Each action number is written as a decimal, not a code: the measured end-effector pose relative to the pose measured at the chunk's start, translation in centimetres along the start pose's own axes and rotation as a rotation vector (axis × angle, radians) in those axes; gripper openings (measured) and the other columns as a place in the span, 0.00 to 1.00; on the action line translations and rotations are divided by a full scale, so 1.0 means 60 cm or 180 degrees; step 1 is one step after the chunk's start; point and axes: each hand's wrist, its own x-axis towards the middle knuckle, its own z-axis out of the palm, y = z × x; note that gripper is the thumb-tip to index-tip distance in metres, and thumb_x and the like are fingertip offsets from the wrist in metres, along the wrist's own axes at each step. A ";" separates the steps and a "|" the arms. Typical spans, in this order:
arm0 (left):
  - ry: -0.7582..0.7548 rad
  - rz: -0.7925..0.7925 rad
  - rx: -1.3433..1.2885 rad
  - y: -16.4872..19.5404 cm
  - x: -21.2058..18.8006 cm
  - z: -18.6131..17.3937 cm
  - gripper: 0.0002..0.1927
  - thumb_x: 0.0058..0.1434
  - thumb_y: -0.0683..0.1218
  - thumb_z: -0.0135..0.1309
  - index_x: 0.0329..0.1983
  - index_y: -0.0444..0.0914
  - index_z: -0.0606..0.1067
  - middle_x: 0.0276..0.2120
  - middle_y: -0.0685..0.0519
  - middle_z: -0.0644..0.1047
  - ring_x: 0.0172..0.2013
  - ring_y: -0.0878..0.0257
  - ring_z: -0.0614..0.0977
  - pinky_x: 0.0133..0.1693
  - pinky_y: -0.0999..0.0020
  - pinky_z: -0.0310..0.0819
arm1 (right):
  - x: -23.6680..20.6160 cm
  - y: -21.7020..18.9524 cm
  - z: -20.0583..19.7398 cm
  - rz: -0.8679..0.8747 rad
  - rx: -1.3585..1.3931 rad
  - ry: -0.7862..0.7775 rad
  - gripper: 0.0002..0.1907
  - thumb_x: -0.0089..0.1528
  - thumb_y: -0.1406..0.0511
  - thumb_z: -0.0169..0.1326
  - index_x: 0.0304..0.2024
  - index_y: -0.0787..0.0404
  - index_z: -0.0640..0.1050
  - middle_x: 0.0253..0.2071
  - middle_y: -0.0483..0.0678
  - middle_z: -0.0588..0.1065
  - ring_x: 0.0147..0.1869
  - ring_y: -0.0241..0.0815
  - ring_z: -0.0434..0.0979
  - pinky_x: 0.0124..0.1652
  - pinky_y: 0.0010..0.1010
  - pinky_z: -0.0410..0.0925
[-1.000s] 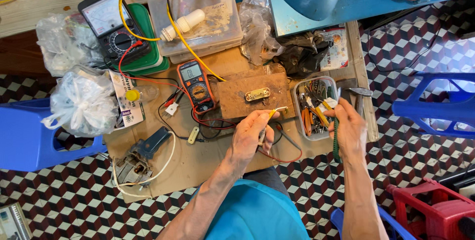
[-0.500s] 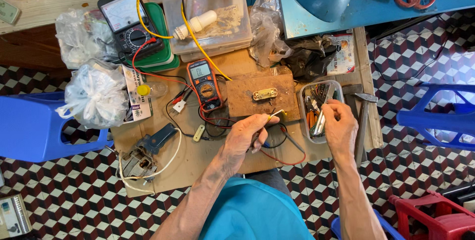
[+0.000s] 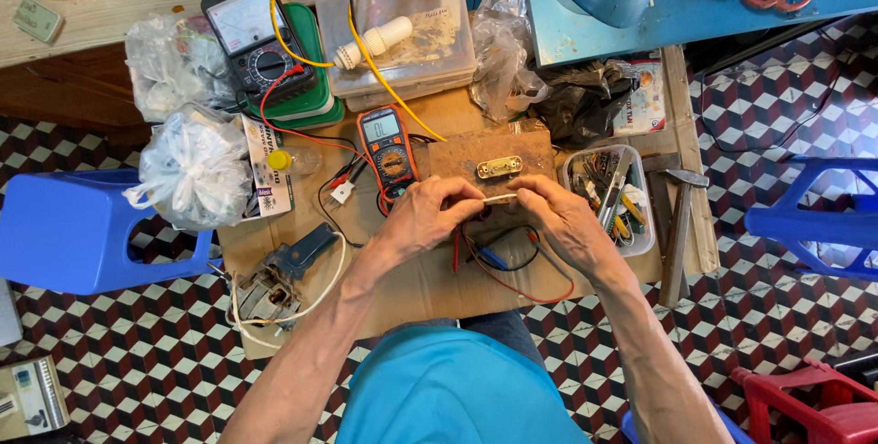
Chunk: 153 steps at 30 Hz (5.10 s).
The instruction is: The person sits at a workbench repairing a lamp holder. They unscrew and open the holder with a screwdriver, strip and twist the ends of electrical wires by hand, thread the wires into the holder's terminals, and reassemble the holder's parts, tightening the connections.
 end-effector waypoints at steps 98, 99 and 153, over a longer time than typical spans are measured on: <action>0.0131 -0.0454 -0.3169 0.012 0.157 0.103 0.31 0.68 0.42 0.54 0.74 0.37 0.64 0.55 0.48 0.79 0.50 0.69 0.78 0.45 0.73 0.75 | 0.100 -0.014 -0.112 -0.0860 -0.0511 0.0553 0.15 0.64 0.64 0.59 0.51 0.64 0.80 0.44 0.46 0.76 0.42 0.35 0.78 0.40 0.25 0.70; 0.0194 -0.0354 -0.3151 0.022 0.170 0.106 0.30 0.68 0.42 0.55 0.73 0.36 0.64 0.54 0.47 0.80 0.51 0.68 0.78 0.48 0.73 0.75 | 0.101 -0.021 -0.122 -0.0887 -0.0445 0.0548 0.15 0.64 0.64 0.59 0.51 0.63 0.80 0.44 0.46 0.76 0.43 0.34 0.78 0.40 0.25 0.70; 0.1467 0.0224 -0.0312 0.114 0.147 0.082 0.19 0.65 0.43 0.60 0.59 0.47 0.75 0.29 0.56 0.80 0.28 0.66 0.83 0.31 0.69 0.78 | 0.109 0.014 -0.073 -0.0108 0.1404 0.1026 0.10 0.68 0.64 0.57 0.46 0.65 0.81 0.38 0.44 0.79 0.42 0.29 0.76 0.44 0.20 0.69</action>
